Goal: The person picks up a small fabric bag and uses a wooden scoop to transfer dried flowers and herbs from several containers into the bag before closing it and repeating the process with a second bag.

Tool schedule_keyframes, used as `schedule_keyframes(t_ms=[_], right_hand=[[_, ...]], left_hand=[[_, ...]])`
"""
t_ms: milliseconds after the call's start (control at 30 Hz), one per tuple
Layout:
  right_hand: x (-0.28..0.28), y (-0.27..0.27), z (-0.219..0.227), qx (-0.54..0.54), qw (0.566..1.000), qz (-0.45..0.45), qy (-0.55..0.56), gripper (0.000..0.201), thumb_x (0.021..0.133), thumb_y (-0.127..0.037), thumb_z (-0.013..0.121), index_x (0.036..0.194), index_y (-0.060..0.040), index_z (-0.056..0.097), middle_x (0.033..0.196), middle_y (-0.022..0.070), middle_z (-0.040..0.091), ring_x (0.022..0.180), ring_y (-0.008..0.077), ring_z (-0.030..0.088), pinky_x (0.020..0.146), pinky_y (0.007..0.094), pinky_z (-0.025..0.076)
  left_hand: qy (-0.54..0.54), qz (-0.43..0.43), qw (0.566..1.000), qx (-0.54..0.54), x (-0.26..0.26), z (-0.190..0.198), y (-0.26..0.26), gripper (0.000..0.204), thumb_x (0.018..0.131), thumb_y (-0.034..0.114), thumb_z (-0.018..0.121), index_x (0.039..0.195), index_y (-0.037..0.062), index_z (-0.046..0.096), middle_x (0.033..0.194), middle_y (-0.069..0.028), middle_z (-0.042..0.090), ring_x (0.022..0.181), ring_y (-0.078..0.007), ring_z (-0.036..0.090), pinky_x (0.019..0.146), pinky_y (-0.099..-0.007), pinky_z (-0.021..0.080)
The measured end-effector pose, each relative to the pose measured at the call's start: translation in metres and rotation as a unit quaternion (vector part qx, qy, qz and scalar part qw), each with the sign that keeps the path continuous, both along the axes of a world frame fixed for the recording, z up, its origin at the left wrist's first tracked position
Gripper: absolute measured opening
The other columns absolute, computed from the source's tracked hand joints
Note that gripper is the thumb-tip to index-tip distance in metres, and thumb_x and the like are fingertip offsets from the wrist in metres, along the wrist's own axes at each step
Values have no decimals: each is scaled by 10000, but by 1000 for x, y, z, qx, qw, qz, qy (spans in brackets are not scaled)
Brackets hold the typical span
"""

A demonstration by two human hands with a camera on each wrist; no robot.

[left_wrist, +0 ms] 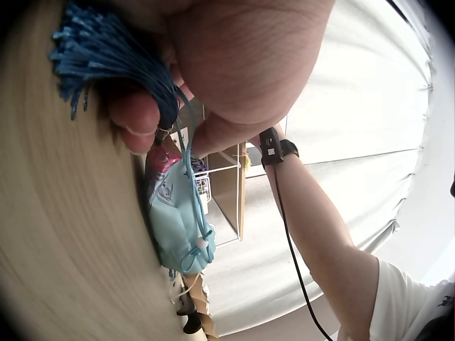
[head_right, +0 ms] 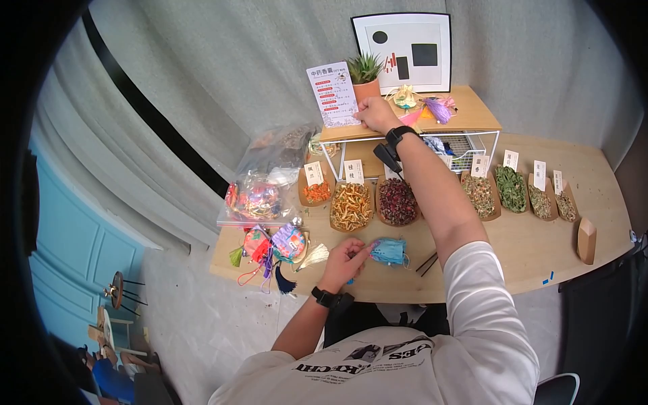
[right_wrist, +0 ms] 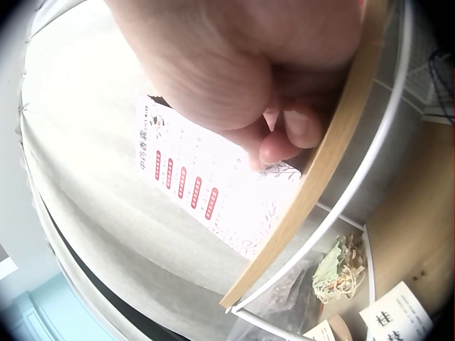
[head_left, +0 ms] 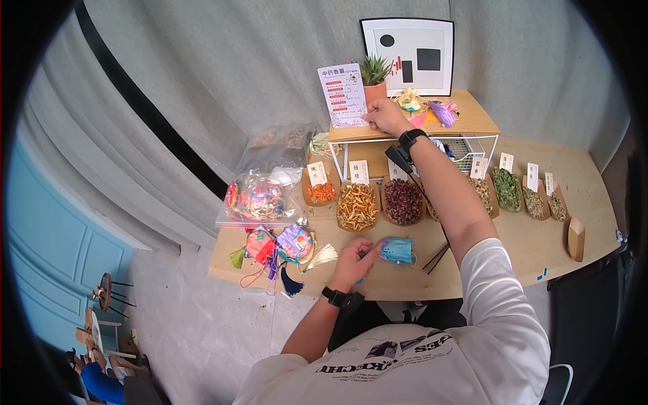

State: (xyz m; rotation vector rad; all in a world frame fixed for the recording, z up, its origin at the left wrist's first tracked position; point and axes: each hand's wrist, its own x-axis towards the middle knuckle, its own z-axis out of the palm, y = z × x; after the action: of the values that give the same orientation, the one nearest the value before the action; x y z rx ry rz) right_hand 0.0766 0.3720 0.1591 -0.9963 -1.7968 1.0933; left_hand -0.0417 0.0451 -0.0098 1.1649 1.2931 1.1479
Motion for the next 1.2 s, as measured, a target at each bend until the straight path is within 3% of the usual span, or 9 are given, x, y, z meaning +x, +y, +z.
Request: schedule_keyframes(t_ms=[767, 1067, 1200], right_hand=[[6, 2, -6, -11, 999, 11, 32, 159, 882, -62, 730, 780, -18, 616, 610, 28, 597, 489, 88, 542, 440, 255, 411], [8, -1, -3, -12, 1000, -3, 17, 154, 879, -61, 733, 791, -15, 615, 619, 32, 605, 495, 92, 560, 439, 256, 424], [6, -2, -2, -9, 1000, -9, 16, 156, 879, -60, 731, 792, -20, 608, 624, 32, 608, 498, 92, 564, 437, 258, 425]], left_hand=[[7, 20, 1000, 8, 2, 1, 0, 231, 941, 180, 718, 1044, 5, 608, 741, -6, 636, 514, -40, 525, 412, -226, 370], [-4, 5, 1000, 8, 1, -1, 1, 220, 950, 197, 713, 1021, 39, 578, 725, 16, 619, 512, -40, 526, 405, -205, 357], [5, 16, 1000, 8, 0, -3, 1, 234, 938, 192, 721, 1035, 10, 609, 743, -11, 645, 523, -46, 542, 417, -228, 395]])
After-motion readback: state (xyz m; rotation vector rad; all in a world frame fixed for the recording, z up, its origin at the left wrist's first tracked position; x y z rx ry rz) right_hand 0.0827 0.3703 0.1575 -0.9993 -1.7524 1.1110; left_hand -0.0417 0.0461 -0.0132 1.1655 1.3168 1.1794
